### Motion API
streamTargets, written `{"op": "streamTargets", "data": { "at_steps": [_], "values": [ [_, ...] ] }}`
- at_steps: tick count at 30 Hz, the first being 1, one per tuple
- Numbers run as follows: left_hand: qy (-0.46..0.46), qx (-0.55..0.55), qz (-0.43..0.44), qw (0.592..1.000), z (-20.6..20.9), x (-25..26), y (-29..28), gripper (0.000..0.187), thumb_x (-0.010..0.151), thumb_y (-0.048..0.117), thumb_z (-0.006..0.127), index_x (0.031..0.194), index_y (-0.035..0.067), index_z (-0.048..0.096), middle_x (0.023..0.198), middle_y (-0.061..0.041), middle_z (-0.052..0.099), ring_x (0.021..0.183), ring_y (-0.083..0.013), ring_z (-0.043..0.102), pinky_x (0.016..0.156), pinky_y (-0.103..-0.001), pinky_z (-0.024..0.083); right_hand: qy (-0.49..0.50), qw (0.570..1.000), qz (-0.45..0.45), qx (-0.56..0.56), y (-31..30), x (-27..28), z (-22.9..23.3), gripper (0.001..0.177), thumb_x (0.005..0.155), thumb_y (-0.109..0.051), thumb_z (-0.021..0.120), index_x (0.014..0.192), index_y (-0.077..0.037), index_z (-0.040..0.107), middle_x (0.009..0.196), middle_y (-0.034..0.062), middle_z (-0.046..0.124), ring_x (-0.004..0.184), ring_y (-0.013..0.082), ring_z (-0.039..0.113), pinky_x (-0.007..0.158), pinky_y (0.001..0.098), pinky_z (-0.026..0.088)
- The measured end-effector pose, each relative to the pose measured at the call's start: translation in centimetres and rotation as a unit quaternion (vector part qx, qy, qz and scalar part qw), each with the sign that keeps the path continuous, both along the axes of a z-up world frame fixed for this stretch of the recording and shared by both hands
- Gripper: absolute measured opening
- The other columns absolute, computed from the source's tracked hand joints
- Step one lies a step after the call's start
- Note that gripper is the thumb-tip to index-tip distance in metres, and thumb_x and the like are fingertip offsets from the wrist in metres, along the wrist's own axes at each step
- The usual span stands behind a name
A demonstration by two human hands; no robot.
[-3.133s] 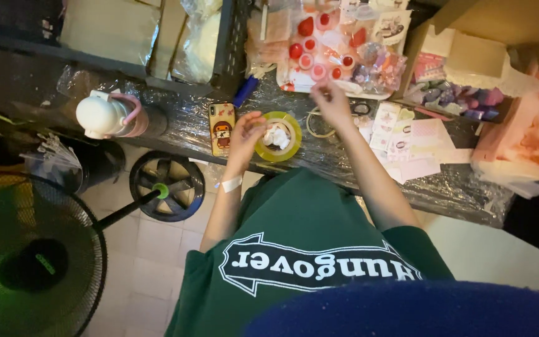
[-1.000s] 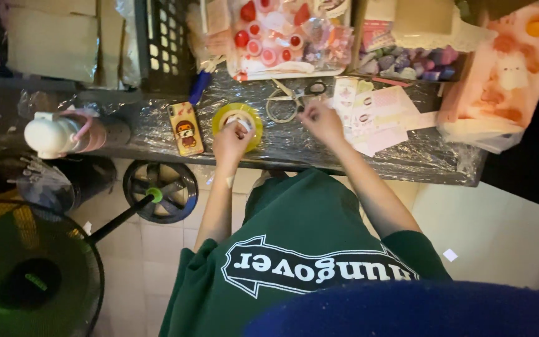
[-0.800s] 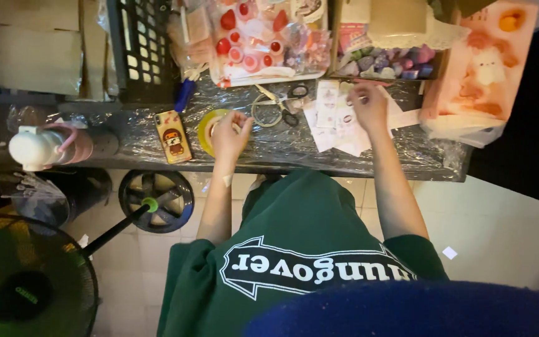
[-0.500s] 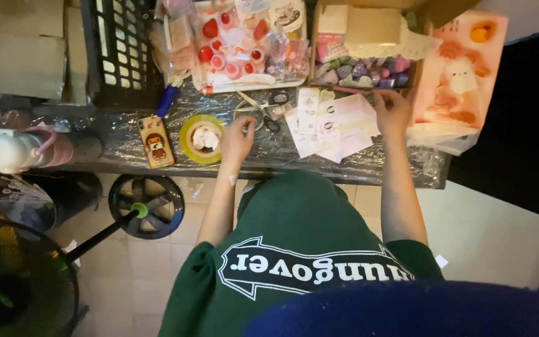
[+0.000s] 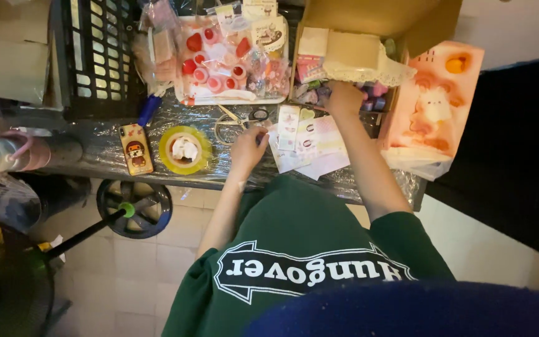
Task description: Packing small colorful items into plastic bags on a production table.
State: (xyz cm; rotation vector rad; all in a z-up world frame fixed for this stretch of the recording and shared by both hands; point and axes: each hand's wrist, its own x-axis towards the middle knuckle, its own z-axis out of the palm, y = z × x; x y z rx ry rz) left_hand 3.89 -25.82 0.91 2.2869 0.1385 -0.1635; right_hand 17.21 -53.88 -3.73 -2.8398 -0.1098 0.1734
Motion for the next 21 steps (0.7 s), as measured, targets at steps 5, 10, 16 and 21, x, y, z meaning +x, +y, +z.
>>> {"op": "streamTargets", "data": {
  "at_steps": [5,10,16,21],
  "values": [
    [-0.010,0.011,0.017,1.000,0.3,-0.5,0.6,0.016,0.091,0.022,0.073,0.103,0.012,0.074,0.095,-0.008,0.075,0.088,-0.0306,0.072,0.075,-0.042,0.056,0.031,0.996,-0.031,-0.074,1.0,0.5,-2.3,0.041,0.068,-0.038,0.088,0.100,-0.014,0.077,0.095,0.0160,0.074,0.091,0.0350,0.071,0.070,0.0509,0.056],
    [0.018,0.014,0.044,0.999,0.1,-1.3,1.9,0.019,0.091,0.024,0.072,0.107,0.014,0.074,0.095,-0.006,0.076,0.086,-0.0300,0.072,0.072,-0.042,0.055,-0.015,0.989,-0.022,-0.146,0.5,0.9,-5.3,0.017,0.086,-0.021,0.081,0.099,-0.014,0.075,0.096,0.0146,0.075,0.091,0.0330,0.074,0.072,0.0461,0.059],
    [0.064,0.007,0.065,0.996,0.9,-1.6,2.3,0.020,0.091,0.027,0.071,0.108,0.016,0.074,0.098,-0.004,0.077,0.078,-0.0254,0.072,0.070,-0.039,0.055,-0.034,0.998,0.026,-0.044,1.2,-0.1,0.8,0.036,0.074,-0.034,0.088,0.100,-0.013,0.074,0.090,0.0166,0.073,0.085,0.0366,0.071,0.069,0.0490,0.056],
    [0.041,0.052,0.072,0.995,-0.6,-2.1,3.9,0.019,0.092,0.023,0.069,0.109,0.016,0.074,0.098,-0.006,0.077,0.086,-0.0291,0.072,0.073,-0.042,0.055,0.030,0.994,0.108,-0.001,0.4,0.8,0.2,0.031,0.079,-0.031,0.085,0.108,-0.024,0.078,0.092,0.0141,0.073,0.086,0.0362,0.070,0.072,0.0496,0.055]
  ]
}}
